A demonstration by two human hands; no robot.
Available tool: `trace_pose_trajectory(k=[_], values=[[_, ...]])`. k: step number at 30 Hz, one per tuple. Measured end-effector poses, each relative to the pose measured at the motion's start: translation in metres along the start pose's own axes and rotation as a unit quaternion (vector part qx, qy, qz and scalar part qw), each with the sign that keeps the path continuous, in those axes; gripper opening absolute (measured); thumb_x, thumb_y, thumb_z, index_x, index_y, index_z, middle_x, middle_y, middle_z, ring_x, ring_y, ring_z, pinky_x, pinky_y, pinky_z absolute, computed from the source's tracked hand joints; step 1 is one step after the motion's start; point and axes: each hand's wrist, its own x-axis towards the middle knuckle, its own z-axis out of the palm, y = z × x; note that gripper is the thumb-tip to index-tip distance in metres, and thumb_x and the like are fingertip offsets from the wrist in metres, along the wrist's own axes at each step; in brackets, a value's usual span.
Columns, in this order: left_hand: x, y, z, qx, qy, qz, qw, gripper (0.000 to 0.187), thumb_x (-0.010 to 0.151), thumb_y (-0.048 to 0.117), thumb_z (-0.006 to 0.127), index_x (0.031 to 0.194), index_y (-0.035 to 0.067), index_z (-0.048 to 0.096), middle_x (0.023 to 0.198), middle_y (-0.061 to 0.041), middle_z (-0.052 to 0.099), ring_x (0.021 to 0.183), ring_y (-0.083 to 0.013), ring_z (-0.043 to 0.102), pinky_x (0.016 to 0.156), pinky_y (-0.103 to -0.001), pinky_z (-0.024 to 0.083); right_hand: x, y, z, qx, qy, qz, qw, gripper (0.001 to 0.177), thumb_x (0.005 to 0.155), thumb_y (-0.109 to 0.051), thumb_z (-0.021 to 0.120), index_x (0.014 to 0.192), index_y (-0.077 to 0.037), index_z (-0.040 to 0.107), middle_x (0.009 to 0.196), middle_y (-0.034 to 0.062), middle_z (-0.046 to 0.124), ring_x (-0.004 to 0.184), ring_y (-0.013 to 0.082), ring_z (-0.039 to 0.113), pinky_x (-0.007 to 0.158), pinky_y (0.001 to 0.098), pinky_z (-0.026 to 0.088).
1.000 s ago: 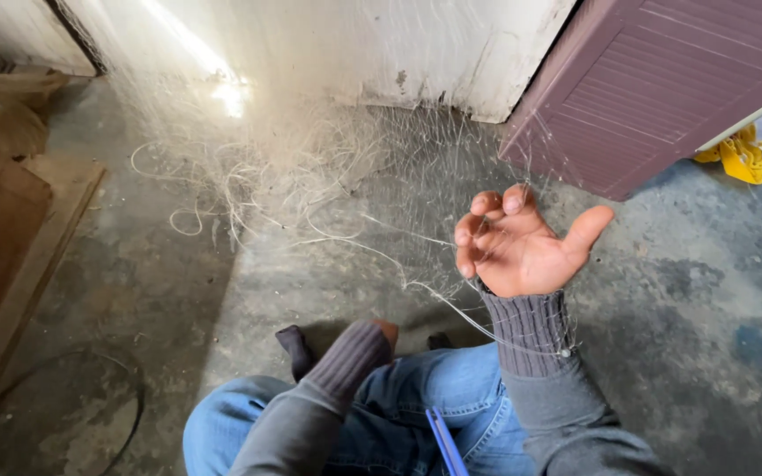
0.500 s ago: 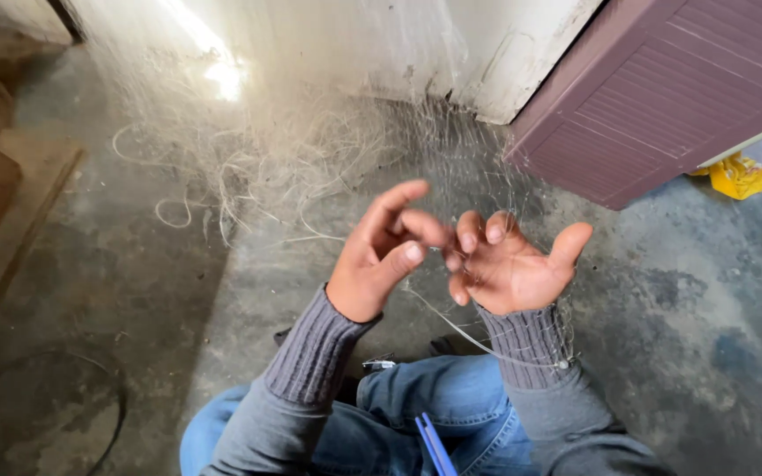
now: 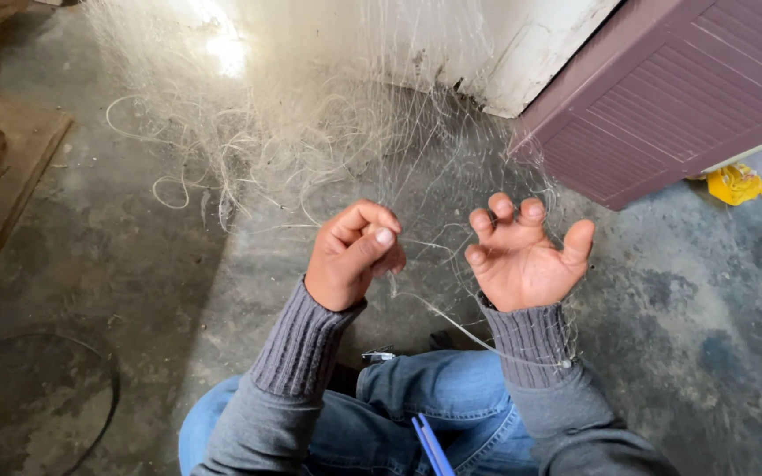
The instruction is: The person sits on the floor and repairs a fishing net. They use a small blue plastic tool to weave the netting material, then use a metal tool to secure a knot or attachment point, and finally continue weaving with the blue tool.
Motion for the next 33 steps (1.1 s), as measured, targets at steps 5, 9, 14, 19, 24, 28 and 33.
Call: trace_pose_trajectory(k=[5,9,14,19,24,28,33], values=[[-0.002,0.005,0.011,0.037,-0.006,-0.012,0.999,0.016,0.092,-0.001,0.065,0.103,-0.012,0.062,0.051,-0.007,0.046,0.043,-0.013,0.045,0.052,-0.037,0.054,0.007,0.003,0.019,0.012,-0.041,0.035,0.998,0.062,0.096,-0.064,0.051,0.13,-0.013,0.055,0.146,0.0164,0.035,0.139,0.0416,0.036,0.097,0.0544,0.051],[-0.003,0.004,0.013,0.044,-0.005,-0.021,0.999,0.017,0.091,-0.002,0.066,0.105,-0.011,0.062,0.052,-0.005,0.045,0.044,-0.012,0.046,0.053,-0.036,0.055,0.011,0.005,0.028,-0.011,-0.062,0.066,0.996,0.065,0.095,-0.067,0.053,0.13,-0.012,0.052,0.148,0.0224,0.034,0.131,0.0444,0.044,0.089,0.0518,0.054],[-0.004,0.003,0.011,0.047,-0.005,-0.026,0.999,0.018,0.092,-0.002,0.066,0.107,-0.011,0.062,0.054,-0.004,0.044,0.044,-0.0125,0.048,0.054,-0.036,0.056,0.012,0.004,0.025,-0.031,-0.067,0.068,0.995,0.066,0.093,-0.069,0.053,0.128,-0.013,0.051,0.149,0.023,0.035,0.127,0.0427,0.047,0.085,0.0486,0.053],[-0.003,0.01,0.009,0.055,0.003,-0.026,0.998,0.018,0.094,0.001,0.066,0.107,-0.011,0.062,0.054,-0.004,0.045,0.046,-0.0137,0.05,0.054,-0.034,0.055,0.009,0.005,0.015,-0.05,-0.034,0.042,0.997,0.06,0.093,-0.067,0.054,0.123,-0.015,0.053,0.146,0.0189,0.037,0.123,0.039,0.048,0.084,0.0471,0.051],[0.0,0.015,0.004,0.132,0.016,-0.016,0.991,0.013,0.095,0.002,0.065,0.104,-0.008,0.064,0.056,-0.003,0.045,0.049,-0.017,0.056,0.054,-0.03,0.052,0.011,0.009,0.004,-0.056,0.02,0.005,0.998,0.046,0.098,-0.056,0.053,0.116,-0.015,0.047,0.136,0.014,0.043,0.111,0.0324,0.051,0.094,0.0496,0.046],[0.002,0.025,0.007,0.191,0.01,-0.015,0.981,0.011,0.095,0.002,0.067,0.101,-0.007,0.066,0.055,-0.004,0.051,0.052,-0.0139,0.056,0.057,-0.027,0.051,0.022,0.013,0.022,-0.081,0.057,-0.026,0.995,0.038,0.1,-0.052,0.05,0.109,-0.016,0.047,0.129,0.0081,0.049,0.099,0.0237,0.056,0.109,0.052,0.04],[0.002,0.034,0.013,0.285,-0.004,-0.014,0.958,0.007,0.093,0.004,0.072,0.097,-0.002,0.071,0.054,-0.004,0.056,0.054,-0.0096,0.051,0.057,-0.026,0.049,0.023,0.014,0.018,-0.054,0.095,-0.025,0.994,0.03,0.099,-0.046,0.056,0.104,-0.017,0.046,0.122,0.0034,0.048,0.087,0.018,0.053,0.097,0.0441,0.048]])
